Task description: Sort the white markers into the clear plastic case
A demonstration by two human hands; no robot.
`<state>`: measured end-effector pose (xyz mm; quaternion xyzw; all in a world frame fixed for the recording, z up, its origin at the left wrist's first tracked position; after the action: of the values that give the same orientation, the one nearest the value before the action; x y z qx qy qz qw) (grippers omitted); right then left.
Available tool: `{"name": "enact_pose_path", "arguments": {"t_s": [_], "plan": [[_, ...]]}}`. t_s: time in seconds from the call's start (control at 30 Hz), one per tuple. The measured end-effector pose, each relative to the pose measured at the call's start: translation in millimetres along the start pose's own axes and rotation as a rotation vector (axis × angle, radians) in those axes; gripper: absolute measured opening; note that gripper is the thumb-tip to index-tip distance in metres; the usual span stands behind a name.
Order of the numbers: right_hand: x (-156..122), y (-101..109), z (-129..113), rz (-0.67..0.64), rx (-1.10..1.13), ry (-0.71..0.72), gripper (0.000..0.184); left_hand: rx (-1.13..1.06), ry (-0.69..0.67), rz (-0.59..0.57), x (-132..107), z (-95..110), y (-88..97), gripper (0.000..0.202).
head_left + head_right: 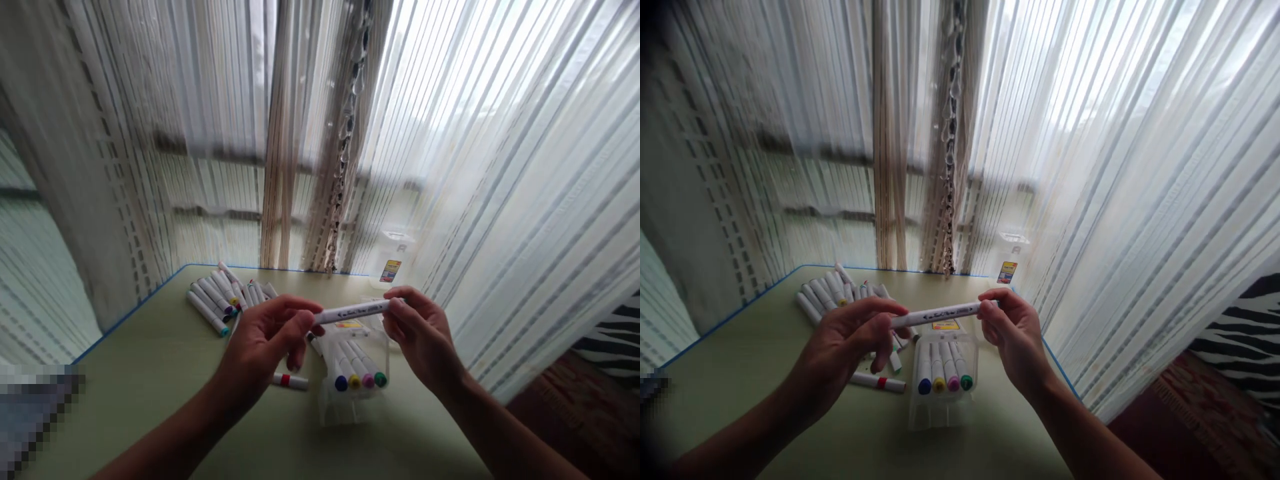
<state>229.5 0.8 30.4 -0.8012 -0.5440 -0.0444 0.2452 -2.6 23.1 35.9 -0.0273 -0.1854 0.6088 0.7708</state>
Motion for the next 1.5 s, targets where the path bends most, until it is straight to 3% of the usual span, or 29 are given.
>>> {"name": "enact_pose_path", "arguments": {"t_s": [0.17, 0.4, 0.5, 1.5], "plan": [[-17, -6, -17, -0.063, -0.180, 0.272, 0.013, 0.146, 0.036, 0.155, 11, -9, 5.8, 0.023], [-40, -20, -36, -0.244, -0.343, 0.634, 0.019, 0.135, 0.112, 0.115, 13, -27, 4.2, 0.028], [-41, -22, -42, -0.272, -0.361, 0.712, 0.019, 0.132, 0.132, 0.107, 13, -30, 3.4, 0.030], [-40, -18, -35, -0.253, -0.414, 0.675, 0.017, 0.110, 0.111, 0.184, 16, -15, 9.5, 0.025]]}}
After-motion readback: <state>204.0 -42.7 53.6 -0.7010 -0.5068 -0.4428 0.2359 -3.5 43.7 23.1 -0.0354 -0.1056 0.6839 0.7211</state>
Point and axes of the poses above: each hand's wrist, its own x-axis towards the middle knuckle, its own y-axis out of the back of the hand, z = x × y, the point moved 4 cm from there along x, towards the middle knuckle, and after that the axes turned 12 degrees about z, right-handed, at the moved point
